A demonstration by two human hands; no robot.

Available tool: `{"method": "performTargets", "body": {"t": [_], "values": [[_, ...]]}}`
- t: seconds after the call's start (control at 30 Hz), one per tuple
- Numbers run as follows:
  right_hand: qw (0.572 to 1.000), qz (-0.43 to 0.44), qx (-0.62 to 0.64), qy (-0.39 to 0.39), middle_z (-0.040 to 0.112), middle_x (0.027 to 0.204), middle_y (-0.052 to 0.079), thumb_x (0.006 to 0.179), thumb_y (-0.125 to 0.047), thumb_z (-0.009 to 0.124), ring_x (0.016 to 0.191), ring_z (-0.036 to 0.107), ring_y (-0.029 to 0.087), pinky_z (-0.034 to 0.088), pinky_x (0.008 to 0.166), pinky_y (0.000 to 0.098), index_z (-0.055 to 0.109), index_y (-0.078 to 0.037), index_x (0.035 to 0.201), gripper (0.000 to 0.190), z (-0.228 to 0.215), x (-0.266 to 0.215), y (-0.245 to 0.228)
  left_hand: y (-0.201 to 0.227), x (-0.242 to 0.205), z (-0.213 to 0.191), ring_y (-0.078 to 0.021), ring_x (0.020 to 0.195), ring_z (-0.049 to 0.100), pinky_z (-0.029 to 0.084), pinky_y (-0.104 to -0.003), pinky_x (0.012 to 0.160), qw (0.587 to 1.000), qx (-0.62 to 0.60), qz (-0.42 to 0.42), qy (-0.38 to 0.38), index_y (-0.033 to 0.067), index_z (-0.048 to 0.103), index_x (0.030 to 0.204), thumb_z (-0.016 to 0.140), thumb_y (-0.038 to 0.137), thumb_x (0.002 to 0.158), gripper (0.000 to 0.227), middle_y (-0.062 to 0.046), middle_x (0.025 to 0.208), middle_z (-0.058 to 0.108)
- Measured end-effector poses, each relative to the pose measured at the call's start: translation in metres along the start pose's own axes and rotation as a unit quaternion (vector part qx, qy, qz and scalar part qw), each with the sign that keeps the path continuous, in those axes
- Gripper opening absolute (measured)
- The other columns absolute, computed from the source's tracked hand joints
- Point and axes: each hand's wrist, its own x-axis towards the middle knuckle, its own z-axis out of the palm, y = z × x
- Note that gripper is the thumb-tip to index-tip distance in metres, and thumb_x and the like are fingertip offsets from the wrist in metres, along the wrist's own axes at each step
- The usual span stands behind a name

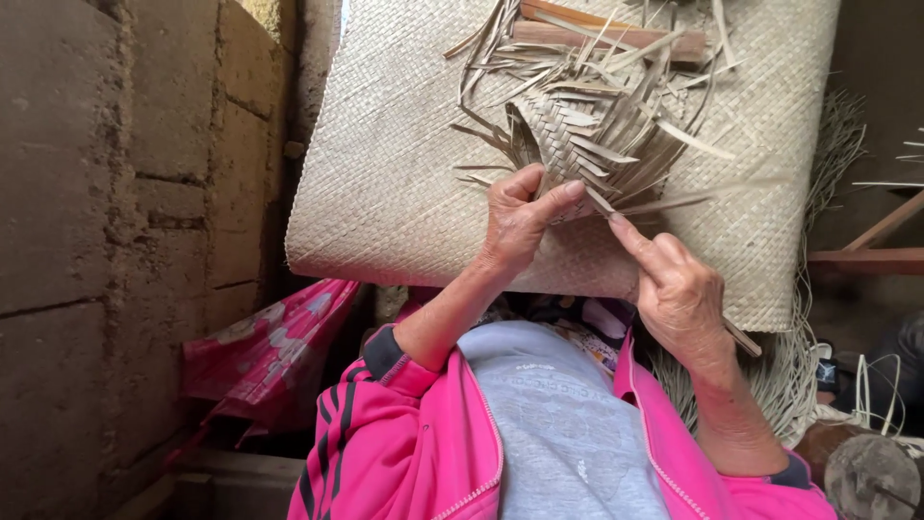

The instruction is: Weaving a brim by manually folding and tucking dried plant fiber strips.

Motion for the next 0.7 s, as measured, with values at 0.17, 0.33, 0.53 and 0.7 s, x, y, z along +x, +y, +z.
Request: {"method": "performTargets", "body": {"t": [0.17,0.33,0.53,0.7], "values": [[0.999,0.011,0.051,0.009,0.049,0.072,0.006,0.100,-0.003,0.056,0.074,0.065,0.035,0.055,0.066,0.0479,0.070,-0.035,0.142,0.055,-0.007,-0.008,0.006,0.007,-0.006,0.022,-0.0022,0.059,0.062,0.051,-0.017,0.053,1.000,0.024,0.013,-0.014,0.0085,0.067,0.073,0.086,0.011,0.077,0.019,-0.003,0.058,0.065],[0.986,-0.004,0.157,0.061,0.054,0.075,0.007,0.106,0.000,0.056,0.071,0.064,0.027,0.055,0.069,0.0404,0.074,-0.018,0.139,0.042,-0.012,-0.014,0.009,0.005,-0.011,0.031,-0.0004,0.064,0.058,0.048,-0.017,0.055,0.989,0.081,0.099,-0.072,0.0104,0.067,0.074,0.085,0.009,0.079,0.019,-0.002,0.060,0.064],[0.930,0.016,0.287,0.229,0.052,0.078,0.000,0.113,0.012,0.048,0.059,0.038,0.010,0.033,0.054,0.0246,0.048,-0.001,0.156,0.046,-0.019,-0.026,0.018,-0.005,-0.013,0.026,-0.0042,0.070,0.049,0.043,-0.020,0.064,0.957,0.128,0.098,-0.240,0.0066,0.073,0.105,0.073,0.005,0.091,0.015,0.006,0.084,0.064],[0.987,-0.025,0.086,0.136,0.057,0.085,0.012,0.089,0.006,0.088,0.060,0.045,0.018,0.040,0.051,0.0316,0.072,0.011,0.135,0.049,-0.031,0.023,0.000,0.002,-0.013,0.021,-0.0040,0.060,0.049,0.039,-0.019,0.052,0.940,0.179,0.007,-0.289,0.0039,0.074,0.091,0.079,0.005,0.083,0.010,0.004,0.071,0.064]]}}
